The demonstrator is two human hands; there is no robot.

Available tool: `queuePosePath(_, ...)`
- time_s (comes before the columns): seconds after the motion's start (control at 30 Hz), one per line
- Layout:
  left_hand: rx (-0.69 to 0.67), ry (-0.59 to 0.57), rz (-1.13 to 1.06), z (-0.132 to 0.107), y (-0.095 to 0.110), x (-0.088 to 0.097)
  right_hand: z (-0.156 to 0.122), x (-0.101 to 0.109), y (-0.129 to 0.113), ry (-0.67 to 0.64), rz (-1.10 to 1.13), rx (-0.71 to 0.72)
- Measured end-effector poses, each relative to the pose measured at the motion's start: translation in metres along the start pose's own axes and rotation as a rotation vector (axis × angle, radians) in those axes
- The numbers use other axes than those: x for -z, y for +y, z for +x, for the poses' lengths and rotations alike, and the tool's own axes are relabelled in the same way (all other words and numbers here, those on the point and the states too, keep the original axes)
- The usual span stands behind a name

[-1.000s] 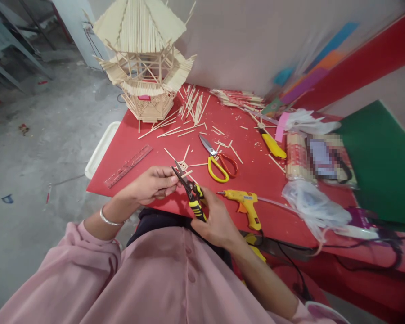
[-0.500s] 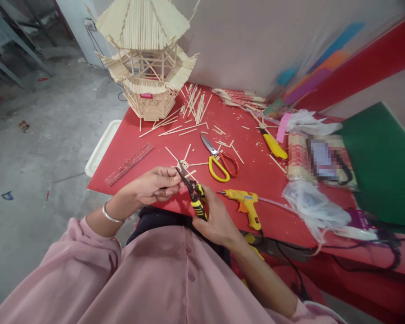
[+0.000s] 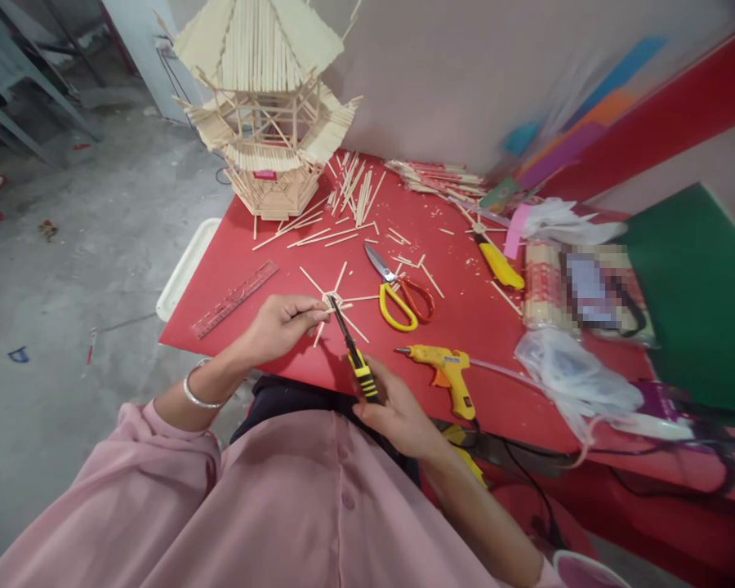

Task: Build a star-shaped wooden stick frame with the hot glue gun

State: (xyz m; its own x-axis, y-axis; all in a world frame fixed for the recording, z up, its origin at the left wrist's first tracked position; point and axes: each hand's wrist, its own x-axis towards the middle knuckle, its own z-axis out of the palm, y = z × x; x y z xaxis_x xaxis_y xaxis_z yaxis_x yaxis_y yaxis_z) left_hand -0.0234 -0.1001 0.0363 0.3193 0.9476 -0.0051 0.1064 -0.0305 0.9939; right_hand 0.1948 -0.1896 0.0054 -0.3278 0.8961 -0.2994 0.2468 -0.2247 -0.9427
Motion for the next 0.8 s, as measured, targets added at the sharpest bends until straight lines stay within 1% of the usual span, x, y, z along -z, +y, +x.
queuePosePath(0.07,-0.001,0.009,-0.025,0.001,-0.002,-0.001,-0.002,0.001,0.000,-0.044,0.131,-0.039)
queuePosePath(0.13,0.027,0.000,-0.068,0.002,-0.002,-0.003,-0.003,0.001,0.001,-0.061,0.213,-0.065)
queuePosePath(0.27,0.077,-0.035,-0.125,0.003,0.000,-0.005,-0.001,-0.001,0.006,-0.078,0.332,-0.082)
queuePosePath(0.53,0.090,-0.063,-0.147,0.007,-0.001,-0.004,0.003,-0.004,0.022,-0.124,0.555,-0.123)
queuePosePath(0.63,0.121,-0.061,-0.186,0.007,-0.005,-0.006,0.001,-0.006,0.020,-0.133,0.613,-0.141)
queuePosePath(0.7,0.152,-0.053,-0.240,0.005,-0.009,-0.008,-0.002,-0.008,0.014,-0.173,0.695,-0.153)
queuePosePath(0.8,0.183,0.002,-0.291,0.003,-0.017,-0.009,-0.004,-0.008,0.003,-0.205,0.811,-0.132)
